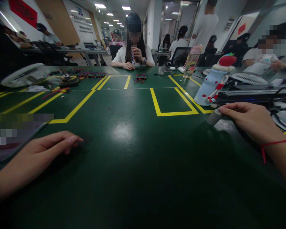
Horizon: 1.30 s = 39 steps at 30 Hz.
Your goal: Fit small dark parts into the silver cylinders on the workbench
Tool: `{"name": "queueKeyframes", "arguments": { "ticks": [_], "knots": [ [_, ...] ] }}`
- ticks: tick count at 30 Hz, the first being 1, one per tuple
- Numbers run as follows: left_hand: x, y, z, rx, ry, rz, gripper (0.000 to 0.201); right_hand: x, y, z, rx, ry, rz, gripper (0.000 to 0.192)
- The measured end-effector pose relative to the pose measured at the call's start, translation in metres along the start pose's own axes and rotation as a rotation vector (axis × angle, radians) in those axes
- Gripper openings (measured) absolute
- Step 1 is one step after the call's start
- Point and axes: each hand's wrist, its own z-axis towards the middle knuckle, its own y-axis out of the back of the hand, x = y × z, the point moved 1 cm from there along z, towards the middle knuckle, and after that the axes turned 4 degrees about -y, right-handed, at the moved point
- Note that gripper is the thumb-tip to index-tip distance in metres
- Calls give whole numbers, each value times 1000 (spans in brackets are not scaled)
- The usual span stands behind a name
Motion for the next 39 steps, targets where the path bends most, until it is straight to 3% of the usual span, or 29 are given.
{"name": "queueKeyframes", "arguments": {
  "ticks": [8,19,25,29,32,34,36,39],
  "knots": [
    [-2,-1,-1,-10,-30,6,40,-16,-1,17,22,125,46,30],
    [-4,-1,-1,-1,-28,-17,40,-6,-2,6,52,61,153,29],
    [-2,0,-2,14,-39,-16,40,-21,-5,17,121,185,225,52],
    [-1,-1,-2,20,-37,-18,42,-25,-8,17,69,256,208,53],
    [-3,-3,-1,9,-48,-5,43,-8,-13,-6,-13,319,279,45],
    [-5,-4,0,4,-54,11,42,13,-20,-33,10,446,459,42],
    [-9,-5,0,2,-62,19,42,37,-27,-68,125,654,636,39],
    [-12,-5,-2,0,-55,6,42,74,-38,-123,384,953,708,33]
  ]
}}
